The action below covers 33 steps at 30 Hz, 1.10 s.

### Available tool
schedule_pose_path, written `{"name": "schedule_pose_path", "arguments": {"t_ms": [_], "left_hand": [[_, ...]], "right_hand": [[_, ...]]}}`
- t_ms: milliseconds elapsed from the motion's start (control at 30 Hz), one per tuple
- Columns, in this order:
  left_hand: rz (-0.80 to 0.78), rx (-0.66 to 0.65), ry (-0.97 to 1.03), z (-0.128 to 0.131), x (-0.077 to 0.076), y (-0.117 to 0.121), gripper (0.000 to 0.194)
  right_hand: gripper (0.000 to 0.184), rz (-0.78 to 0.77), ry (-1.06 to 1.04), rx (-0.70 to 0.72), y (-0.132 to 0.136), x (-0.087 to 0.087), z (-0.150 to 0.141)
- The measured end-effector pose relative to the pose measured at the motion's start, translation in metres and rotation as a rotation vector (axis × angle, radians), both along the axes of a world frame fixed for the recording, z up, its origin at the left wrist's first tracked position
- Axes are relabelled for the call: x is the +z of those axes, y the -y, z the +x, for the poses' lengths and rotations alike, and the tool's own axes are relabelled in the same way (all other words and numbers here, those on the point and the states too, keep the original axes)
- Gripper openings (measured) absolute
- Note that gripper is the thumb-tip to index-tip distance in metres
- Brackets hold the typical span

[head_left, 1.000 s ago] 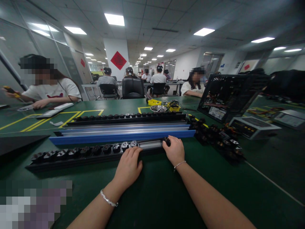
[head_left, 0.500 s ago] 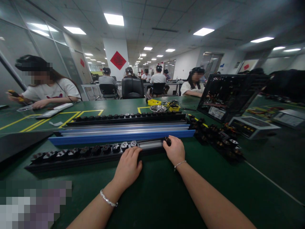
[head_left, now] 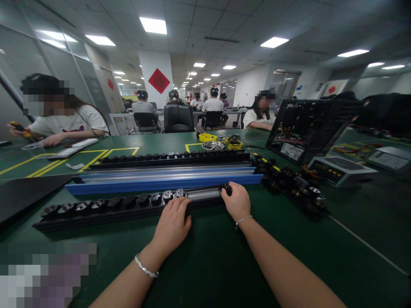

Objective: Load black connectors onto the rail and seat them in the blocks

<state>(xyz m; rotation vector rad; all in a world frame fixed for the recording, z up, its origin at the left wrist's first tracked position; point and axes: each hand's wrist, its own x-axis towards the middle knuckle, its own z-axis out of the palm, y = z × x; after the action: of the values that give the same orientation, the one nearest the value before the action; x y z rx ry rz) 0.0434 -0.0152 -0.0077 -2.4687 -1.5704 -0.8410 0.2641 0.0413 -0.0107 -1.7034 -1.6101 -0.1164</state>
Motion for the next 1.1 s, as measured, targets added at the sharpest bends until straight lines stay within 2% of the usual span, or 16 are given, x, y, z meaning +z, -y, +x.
{"name": "schedule_pose_path", "arguments": {"t_ms": [1100], "left_hand": [[0.018,0.011,-0.022,0.0008,-0.0004,-0.0001,0.040]], "right_hand": [[0.038,-0.037,0.007,-0.093,-0.0002,0.0041,0.0074]]}}
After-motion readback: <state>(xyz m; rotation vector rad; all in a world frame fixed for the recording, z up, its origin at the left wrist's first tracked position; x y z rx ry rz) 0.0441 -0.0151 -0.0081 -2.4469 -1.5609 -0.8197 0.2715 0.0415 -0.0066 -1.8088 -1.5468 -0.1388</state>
